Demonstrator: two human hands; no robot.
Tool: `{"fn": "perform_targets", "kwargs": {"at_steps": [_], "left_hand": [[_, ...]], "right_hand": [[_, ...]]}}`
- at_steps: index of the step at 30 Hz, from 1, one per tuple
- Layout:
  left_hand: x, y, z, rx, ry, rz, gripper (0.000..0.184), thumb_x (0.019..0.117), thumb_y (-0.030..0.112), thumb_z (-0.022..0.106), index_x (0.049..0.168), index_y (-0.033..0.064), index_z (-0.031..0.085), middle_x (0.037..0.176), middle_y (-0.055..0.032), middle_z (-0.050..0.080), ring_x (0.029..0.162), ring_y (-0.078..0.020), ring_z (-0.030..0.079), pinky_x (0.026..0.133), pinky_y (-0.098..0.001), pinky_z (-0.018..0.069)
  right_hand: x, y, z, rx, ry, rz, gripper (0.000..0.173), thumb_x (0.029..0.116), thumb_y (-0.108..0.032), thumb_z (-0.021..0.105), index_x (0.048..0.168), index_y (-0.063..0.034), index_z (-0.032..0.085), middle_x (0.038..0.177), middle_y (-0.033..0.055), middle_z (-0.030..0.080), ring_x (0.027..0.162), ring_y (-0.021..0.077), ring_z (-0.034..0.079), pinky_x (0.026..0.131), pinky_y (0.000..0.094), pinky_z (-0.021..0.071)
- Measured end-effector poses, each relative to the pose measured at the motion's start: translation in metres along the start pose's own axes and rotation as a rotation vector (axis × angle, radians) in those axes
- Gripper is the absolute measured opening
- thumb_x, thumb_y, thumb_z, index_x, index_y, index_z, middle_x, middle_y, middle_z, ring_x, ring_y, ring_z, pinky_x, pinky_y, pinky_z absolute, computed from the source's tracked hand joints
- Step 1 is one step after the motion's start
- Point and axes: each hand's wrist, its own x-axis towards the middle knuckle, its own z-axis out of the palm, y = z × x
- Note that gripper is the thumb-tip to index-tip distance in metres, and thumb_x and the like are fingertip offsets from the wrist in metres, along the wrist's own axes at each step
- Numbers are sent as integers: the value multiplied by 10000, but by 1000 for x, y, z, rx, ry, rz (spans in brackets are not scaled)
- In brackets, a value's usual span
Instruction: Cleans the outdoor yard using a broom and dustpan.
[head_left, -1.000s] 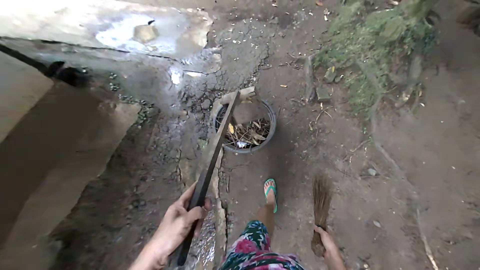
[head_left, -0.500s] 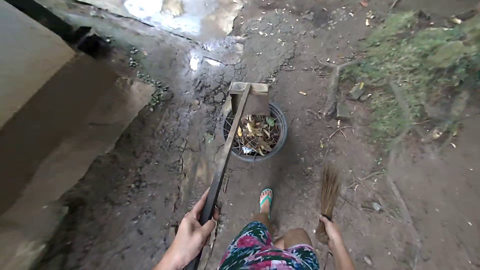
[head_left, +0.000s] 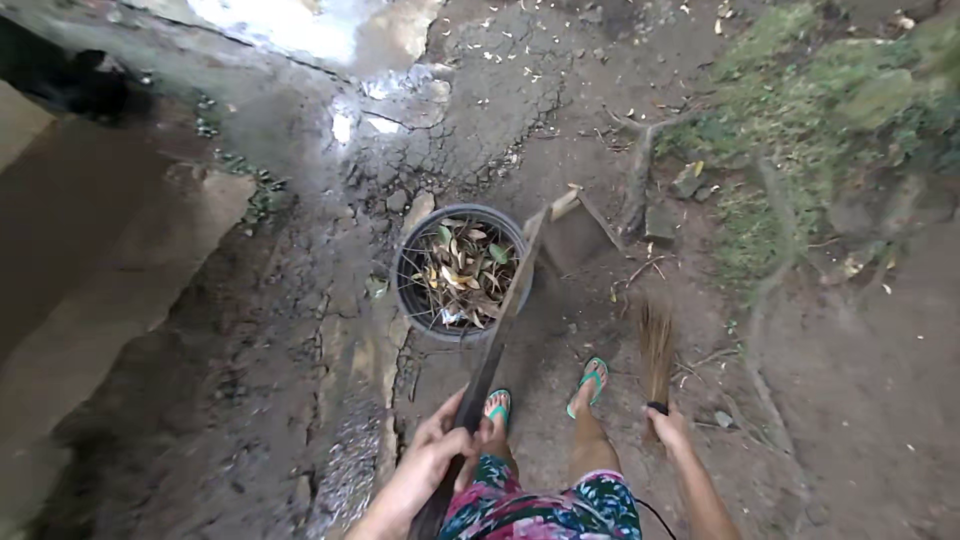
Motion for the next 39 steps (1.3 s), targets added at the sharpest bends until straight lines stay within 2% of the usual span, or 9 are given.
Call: {"fn": "perform_targets", "kwargs": {"at_steps": [5,8,11,14,17,21,29,35,39], "left_hand": [[108,-17,86,-583,-25,-274,187,938,-2,420,1098,47,503,836,-61,612,449,-21,508,394,-140,456],[173,-37,122,-833,68,-362,137,983,57,379,1011,20,508,767,-69,595,444,-39,525,394,-144,470],[227,-55,154,-867,229,-366,146,988,58,374,931,30,506,683,-56,567,431,-44,512,383,-142,449],[252,-66,197,-741,318,-394,127,988,48,423,903,50,518,639,-29,538,434,-55,498,387,-162,443],[264,-73,230,-747,379,-377,105,980,29,449,906,45,522,650,-43,547,433,-73,498,388,-180,449],[269,-80,242,-848,413,-358,118,976,37,428,955,27,543,708,-64,585,449,-73,512,401,-173,458],[219,-90,221,-1075,342,-314,189,986,78,376,1039,-3,539,770,-89,619,447,-58,533,400,-148,468],[182,-93,198,-1196,364,-237,244,1002,133,334,1012,0,540,767,-81,621,443,-53,544,400,-142,475],[209,-99,188,-1283,433,-157,248,1008,144,339,999,1,542,747,-84,620,452,-63,559,407,-144,482]], "right_hand": [[69,-32,-72,-136,-24,5,764,944,-106,732,1592,-51,332,1424,283,548,1293,413,562,1073,581,451],[108,-45,-98,-182,-13,-19,770,925,-91,743,1588,-78,352,1407,269,567,1266,400,588,1052,571,477],[140,-60,-94,-282,3,-13,833,938,-165,734,1625,-91,270,1406,265,575,1283,404,584,1067,578,468],[154,-65,-67,-370,-62,5,883,944,-216,722,1640,-80,196,1395,269,582,1273,399,599,1060,561,484],[137,-64,-53,-411,-312,-10,859,947,-187,734,1631,-67,229,1462,264,531,1334,385,551,1113,546,445],[105,-60,-82,-392,-555,0,830,941,-158,743,1631,-122,282,1486,216,529,1330,326,562,1110,498,460],[116,-81,-133,-449,-286,-30,860,955,-164,727,1645,-109,216,1465,252,534,1322,372,565,1111,536,447],[157,-98,-84,-548,-157,1,872,973,-219,687,1653,-99,153,1393,259,593,1277,396,601,1075,557,470],[150,-85,-37,-699,-336,-54,899,962,-208,682,1655,-102,120,1380,256,599,1263,389,613,1067,549,486]]}}
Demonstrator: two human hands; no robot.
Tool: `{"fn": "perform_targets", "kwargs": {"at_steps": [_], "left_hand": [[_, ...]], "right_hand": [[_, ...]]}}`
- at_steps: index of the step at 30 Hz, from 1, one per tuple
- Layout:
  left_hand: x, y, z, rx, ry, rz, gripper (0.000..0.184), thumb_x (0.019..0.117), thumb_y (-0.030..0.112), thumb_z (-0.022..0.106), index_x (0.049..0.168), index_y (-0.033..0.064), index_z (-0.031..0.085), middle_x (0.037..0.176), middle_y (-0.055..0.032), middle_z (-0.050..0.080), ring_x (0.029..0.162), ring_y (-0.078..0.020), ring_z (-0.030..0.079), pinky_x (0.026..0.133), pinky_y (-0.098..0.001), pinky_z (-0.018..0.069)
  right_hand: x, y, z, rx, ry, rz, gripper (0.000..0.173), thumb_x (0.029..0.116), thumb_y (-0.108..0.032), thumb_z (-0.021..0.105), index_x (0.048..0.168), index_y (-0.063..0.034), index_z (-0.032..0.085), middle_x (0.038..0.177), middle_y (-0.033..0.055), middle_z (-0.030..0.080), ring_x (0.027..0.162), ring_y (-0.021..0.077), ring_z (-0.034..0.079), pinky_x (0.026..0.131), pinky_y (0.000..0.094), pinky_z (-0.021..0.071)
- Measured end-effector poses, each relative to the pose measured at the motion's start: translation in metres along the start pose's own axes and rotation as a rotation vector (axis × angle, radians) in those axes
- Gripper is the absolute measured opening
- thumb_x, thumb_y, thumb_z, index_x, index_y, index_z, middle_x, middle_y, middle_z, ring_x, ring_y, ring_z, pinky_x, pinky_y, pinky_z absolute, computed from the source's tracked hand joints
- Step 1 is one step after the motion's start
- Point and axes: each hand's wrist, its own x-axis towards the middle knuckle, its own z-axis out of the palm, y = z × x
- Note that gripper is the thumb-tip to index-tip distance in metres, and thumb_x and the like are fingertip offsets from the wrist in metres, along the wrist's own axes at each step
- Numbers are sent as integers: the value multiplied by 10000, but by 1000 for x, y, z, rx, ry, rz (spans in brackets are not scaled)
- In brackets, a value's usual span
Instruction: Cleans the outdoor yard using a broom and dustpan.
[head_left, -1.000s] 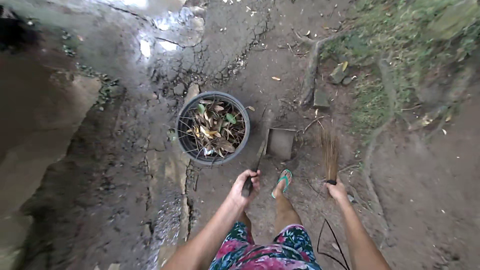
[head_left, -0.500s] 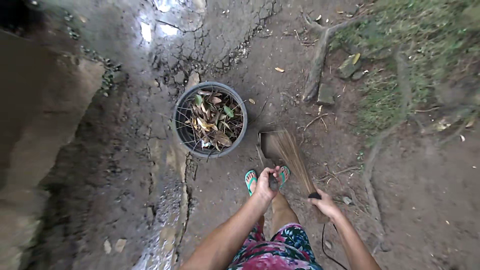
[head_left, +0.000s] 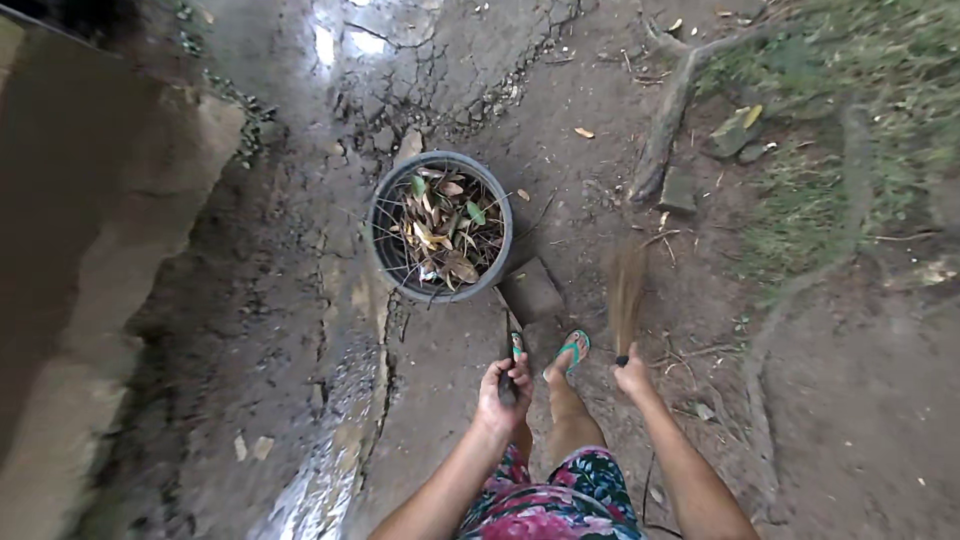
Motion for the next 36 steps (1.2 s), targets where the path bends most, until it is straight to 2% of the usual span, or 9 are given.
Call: {"fn": "perform_targets", "kwargs": {"at_steps": [4,7,12,15,20,25,31,34,36], "left_hand": [[37,1,6,35,61,50,269,1035,188,317,990,26,527,730,-74,602,442,-60,530,388,-151,452],[48,0,8,103,92,40,274,1035,187,332,999,20,546,746,-83,620,441,-73,524,391,-167,453],[53,-3,12,164,145,37,180,1024,155,367,1024,46,510,796,-112,643,467,-99,553,402,-191,468],[56,-6,13,213,148,3,208,1036,162,369,1031,27,526,783,-104,634,472,-99,557,404,-192,475],[55,-7,15,244,144,-17,179,1047,155,417,961,49,533,755,-79,628,484,-90,568,421,-188,491],[33,-5,21,217,111,-91,125,980,63,417,983,28,536,743,-77,614,467,-74,552,415,-168,483],[-16,-2,45,116,-21,-100,163,978,85,397,1001,19,544,743,-68,618,474,-54,568,423,-150,494],[-33,2,64,19,-124,-158,181,960,86,402,1002,-8,551,790,-97,640,499,-72,607,448,-155,528],[-40,3,82,-18,-177,-184,182,945,79,413,988,-18,561,799,-105,643,502,-80,614,455,-156,537]], "right_hand": [[-29,0,-7,-166,-218,-138,889,962,-230,710,1654,-102,166,1465,243,538,1343,366,552,1130,523,439],[-43,2,-45,-198,-275,-178,893,938,-245,747,1657,-191,220,1500,197,528,1360,341,543,1138,533,430],[-23,-57,-67,-264,30,-206,884,960,-186,676,1663,-140,144,1392,268,585,1259,407,608,1063,551,487],[18,-86,-49,-319,123,-122,880,971,-192,626,1667,-136,91,1452,270,530,1260,399,611,1043,533,506],[-2,-66,-12,-373,-160,-178,898,970,-238,666,1655,-79,106,1397,265,585,1287,395,597,1085,545,475],[-42,-20,-36,-134,-336,-202,884,943,-233,751,1644,-104,229,1567,212,440,1410,332,490,1170,497,405],[-73,15,-86,223,-92,-201,857,954,-178,738,1640,-100,231,1501,241,504,1320,343,571,1105,501,467],[-68,17,-128,343,64,-215,853,955,-168,739,1636,-81,234,1547,245,454,1362,352,532,1129,504,438],[-59,10,-158,433,172,-216,850,945,-143,743,1631,-70,246,1491,264,502,1297,371,577,1082,525,475]]}}
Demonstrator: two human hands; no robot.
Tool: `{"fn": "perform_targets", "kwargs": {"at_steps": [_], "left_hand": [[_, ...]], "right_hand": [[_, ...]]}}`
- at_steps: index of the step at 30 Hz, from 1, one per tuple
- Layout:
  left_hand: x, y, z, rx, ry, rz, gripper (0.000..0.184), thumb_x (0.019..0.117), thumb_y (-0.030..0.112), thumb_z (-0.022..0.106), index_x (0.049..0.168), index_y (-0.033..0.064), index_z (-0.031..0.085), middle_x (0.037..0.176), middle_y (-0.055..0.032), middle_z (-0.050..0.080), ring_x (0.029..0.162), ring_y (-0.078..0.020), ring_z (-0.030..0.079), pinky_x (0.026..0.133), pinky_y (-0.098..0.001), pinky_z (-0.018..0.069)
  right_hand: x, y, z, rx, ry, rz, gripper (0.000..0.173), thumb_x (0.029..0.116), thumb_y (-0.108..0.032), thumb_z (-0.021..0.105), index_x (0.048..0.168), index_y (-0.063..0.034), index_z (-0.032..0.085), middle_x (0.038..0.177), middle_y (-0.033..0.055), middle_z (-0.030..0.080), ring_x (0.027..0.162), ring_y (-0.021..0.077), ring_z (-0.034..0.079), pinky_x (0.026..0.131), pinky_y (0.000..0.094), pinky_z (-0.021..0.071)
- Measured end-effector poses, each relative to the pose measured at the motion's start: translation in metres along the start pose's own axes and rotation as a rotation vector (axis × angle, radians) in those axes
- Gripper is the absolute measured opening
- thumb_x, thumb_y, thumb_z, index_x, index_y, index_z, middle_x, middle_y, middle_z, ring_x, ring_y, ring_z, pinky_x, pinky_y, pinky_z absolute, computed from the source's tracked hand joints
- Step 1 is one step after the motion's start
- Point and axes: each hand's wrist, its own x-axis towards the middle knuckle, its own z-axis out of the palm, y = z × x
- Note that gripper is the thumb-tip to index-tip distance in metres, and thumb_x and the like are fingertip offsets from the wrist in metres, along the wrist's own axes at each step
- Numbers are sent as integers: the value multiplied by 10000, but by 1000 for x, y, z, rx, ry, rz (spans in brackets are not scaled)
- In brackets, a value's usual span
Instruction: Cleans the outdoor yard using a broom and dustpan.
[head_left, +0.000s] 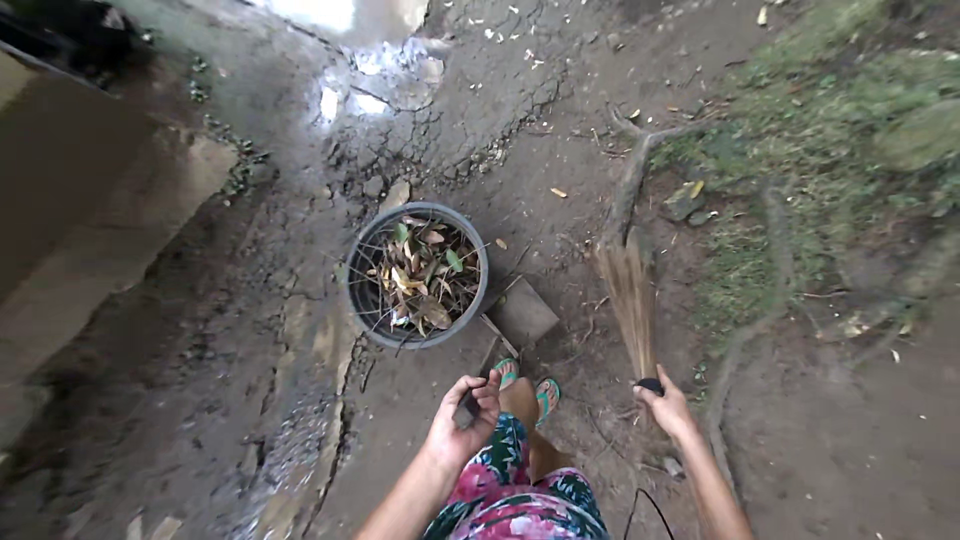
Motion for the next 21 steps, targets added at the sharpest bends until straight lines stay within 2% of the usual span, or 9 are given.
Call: {"fn": "perform_targets", "kwargs": {"at_steps": [6,9,12,14,16,17,18,19,21], "left_hand": [[20,11,52,-56,-162,-103,165,897,47,495,996,-49,585,865,-137,667,523,-96,636,468,-163,550],[40,19,78,-46,-211,-135,175,876,28,547,1016,-64,598,904,-152,681,539,-98,649,480,-161,556],[65,26,110,0,-199,-130,217,880,37,547,1075,-55,576,884,-126,663,524,-75,634,472,-152,550],[81,30,130,33,-171,-125,231,883,32,548,1099,-43,577,867,-119,659,527,-72,626,476,-155,548],[90,29,154,87,-124,-99,224,898,39,510,1113,1,556,869,-96,645,528,-53,612,469,-144,535],[93,29,165,108,-109,-91,233,904,32,498,1129,15,552,885,-95,647,531,-51,610,469,-145,533],[95,30,177,134,-89,-85,232,911,29,484,1135,30,547,894,-91,651,531,-49,608,466,-147,529],[96,31,188,170,-67,-80,230,923,31,458,1138,49,537,897,-83,651,527,-43,598,460,-145,521],[95,33,204,254,-21,-75,224,964,45,400,1151,81,518,892,-63,647,519,-32,576,456,-141,505]], "right_hand": [[76,-59,-57,258,254,-44,826,953,-118,721,1631,-85,250,1445,280,514,1052,368,679,862,523,585],[128,-105,-75,359,335,-29,809,964,-122,707,1630,-85,250,1467,273,495,1090,368,663,872,524,579],[201,-160,-90,457,394,23,698,981,-151,692,1581,-53,347,1406,269,540,1111,366,644,897,519,561],[255,-195,-100,487,384,93,617,986,-198,684,1523,-39,426,1359,248,575,1125,350,635,919,515,543],[293,-228,-108,492,328,140,554,992,-231,666,1478,-40,480,1280,214,619,1059,307,648,889,487,547],[298,-244,-110,502,284,135,524,1007,-227,645,1474,-53,484,1213,192,636,980,274,658,833,449,561],[296,-257,-111,529,245,95,475,1025,-207,612,1459,-64,482,1097,163,649,848,231,669,726,394,583],[287,-265,-111,576,189,36,483,1045,-181,572,1495,-80,430,1037,146,646,772,210,665,659,364,586],[256,-270,-113,588,67,-99,610,1063,-152,514,1617,-131,260,1069,149,663,744,204,674,628,351,592]]}}
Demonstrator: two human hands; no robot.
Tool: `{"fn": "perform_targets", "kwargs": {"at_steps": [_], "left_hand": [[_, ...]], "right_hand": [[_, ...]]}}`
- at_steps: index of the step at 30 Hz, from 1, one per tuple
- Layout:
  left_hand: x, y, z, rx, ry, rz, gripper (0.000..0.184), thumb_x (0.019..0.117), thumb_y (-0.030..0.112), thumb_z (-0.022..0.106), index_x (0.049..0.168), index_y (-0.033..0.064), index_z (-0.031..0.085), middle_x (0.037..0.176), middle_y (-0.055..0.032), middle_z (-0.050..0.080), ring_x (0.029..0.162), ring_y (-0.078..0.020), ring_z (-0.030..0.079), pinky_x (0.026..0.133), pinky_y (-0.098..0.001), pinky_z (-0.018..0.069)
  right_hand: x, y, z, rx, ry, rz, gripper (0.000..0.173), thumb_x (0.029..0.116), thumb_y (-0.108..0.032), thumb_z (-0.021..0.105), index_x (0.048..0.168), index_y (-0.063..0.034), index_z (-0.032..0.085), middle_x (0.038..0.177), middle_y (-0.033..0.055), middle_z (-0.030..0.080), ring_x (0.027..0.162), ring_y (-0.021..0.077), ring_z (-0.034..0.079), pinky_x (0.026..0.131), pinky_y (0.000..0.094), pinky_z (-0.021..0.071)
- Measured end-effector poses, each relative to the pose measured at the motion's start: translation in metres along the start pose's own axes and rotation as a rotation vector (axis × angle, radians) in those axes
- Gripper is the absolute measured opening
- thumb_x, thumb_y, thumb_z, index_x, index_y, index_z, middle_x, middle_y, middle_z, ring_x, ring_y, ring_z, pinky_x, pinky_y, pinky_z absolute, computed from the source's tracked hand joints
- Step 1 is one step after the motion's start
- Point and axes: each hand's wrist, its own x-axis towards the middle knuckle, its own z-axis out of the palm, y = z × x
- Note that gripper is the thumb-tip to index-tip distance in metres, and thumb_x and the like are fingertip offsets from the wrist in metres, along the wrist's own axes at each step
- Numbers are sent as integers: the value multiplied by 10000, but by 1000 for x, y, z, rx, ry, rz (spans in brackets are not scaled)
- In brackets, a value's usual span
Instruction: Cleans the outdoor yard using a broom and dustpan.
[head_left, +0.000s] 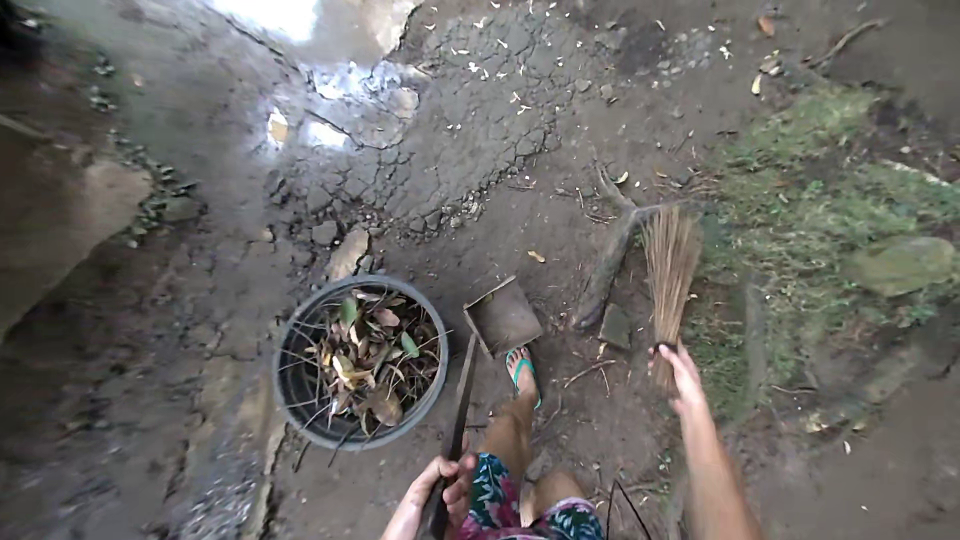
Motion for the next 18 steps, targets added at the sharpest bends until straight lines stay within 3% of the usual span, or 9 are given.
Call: {"fn": "perform_targets", "kwargs": {"at_steps": [3,6,9,12,15,17,18], "left_hand": [[-1,6,12,107,87,-13,236,997,51,318,1145,123,488,874,-28,655,503,-11,550,445,-129,475],[-4,8,20,146,141,-20,228,1000,54,297,1110,125,485,859,-13,647,500,-1,537,443,-124,466],[-6,9,21,93,165,-15,215,999,56,308,1091,118,492,865,-10,647,505,2,532,440,-124,459],[-8,6,18,-7,167,13,223,983,43,319,1100,105,499,880,-20,650,507,1,533,444,-125,464],[-10,-4,10,-122,162,22,225,977,54,325,1104,87,508,877,-30,638,507,0,539,444,-119,469],[-9,-10,8,-192,155,22,222,976,59,328,1093,77,516,867,-40,642,504,-4,547,443,-119,475],[-8,-14,9,-219,148,26,217,974,57,331,1089,75,514,870,-43,641,506,-5,550,445,-119,478]], "right_hand": [[-50,-13,9,-59,-150,-69,749,996,-131,537,1648,-123,168,1094,160,683,720,208,685,612,358,604],[-66,-29,35,-142,-241,39,760,997,-103,578,1647,-118,185,1072,170,683,707,220,680,615,370,603],[-42,-48,76,-342,-299,259,691,1017,-120,616,1622,-126,282,1070,168,671,731,234,671,648,388,593],[20,-65,115,-534,-343,374,580,1002,-139,643,1530,-65,416,1058,171,658,758,235,659,674,390,583],[70,-83,142,-647,-222,231,592,933,-83,720,1477,-34,493,1224,228,632,895,300,679,764,454,595],[81,-83,148,-639,-164,89,716,933,-100,728,1562,-50,391,1367,245,573,1003,314,686,824,463,599],[76,-79,144,-647,-143,15,794,935,-112,732,1606,-58,311,1463,250,519,1118,327,670,912,479,586]]}}
